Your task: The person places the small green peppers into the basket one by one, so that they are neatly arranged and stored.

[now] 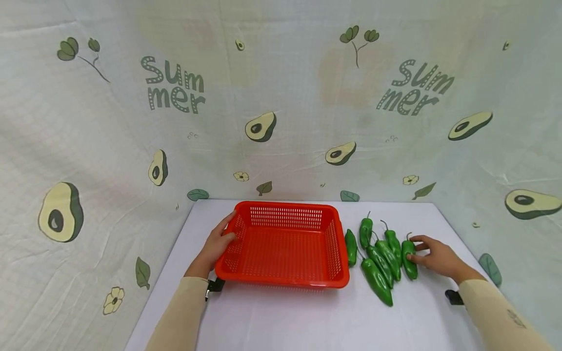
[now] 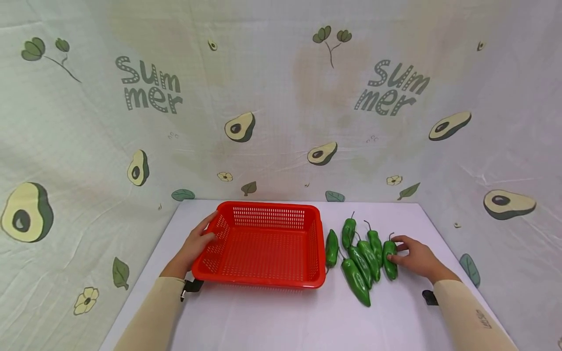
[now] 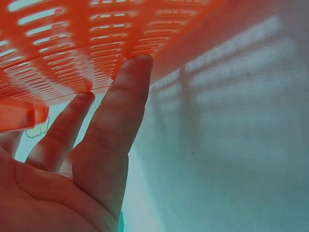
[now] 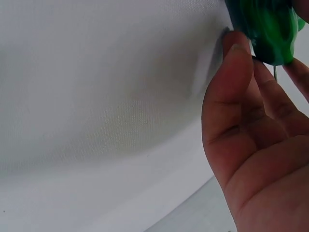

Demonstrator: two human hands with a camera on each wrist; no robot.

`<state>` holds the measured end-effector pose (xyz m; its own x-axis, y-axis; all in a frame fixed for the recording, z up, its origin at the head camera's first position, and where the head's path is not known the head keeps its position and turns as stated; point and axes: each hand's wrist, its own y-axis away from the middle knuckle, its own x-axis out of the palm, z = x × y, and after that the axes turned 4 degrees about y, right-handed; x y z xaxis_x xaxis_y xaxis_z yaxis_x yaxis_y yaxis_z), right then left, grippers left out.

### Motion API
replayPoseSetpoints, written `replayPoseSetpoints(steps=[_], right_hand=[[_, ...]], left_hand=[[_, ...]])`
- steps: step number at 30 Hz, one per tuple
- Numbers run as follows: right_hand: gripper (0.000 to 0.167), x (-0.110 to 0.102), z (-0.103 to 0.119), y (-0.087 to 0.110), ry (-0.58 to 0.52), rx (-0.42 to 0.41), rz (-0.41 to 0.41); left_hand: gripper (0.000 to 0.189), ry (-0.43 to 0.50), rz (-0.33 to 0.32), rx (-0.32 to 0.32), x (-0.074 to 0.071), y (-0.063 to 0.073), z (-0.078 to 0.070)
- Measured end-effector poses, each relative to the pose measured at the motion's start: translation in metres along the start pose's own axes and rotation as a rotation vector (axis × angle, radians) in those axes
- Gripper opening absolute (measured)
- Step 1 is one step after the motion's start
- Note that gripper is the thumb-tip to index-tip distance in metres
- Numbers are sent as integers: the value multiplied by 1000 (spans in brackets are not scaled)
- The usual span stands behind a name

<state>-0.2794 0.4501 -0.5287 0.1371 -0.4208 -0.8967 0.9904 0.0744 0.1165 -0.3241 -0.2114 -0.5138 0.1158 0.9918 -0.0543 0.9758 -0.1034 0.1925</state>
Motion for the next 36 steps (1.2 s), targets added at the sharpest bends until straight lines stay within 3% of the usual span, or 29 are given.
replayPoseSetpoints(steps=[5,9,18,36], right_hand=[[78,3,-1,0,-42,27,24],[79,1,2,0,-51,27,43],[77,-5,7,-1,27,6,35],[76,-17,8,-4,24,3,33]], left_hand=[[76,-17,-22,38,1,-8,14],[76,-23,-29,35,2,-9,15],[76,-38,-28,47,2,-10,15],[76,-38,-14,24,-1,-7,9]])
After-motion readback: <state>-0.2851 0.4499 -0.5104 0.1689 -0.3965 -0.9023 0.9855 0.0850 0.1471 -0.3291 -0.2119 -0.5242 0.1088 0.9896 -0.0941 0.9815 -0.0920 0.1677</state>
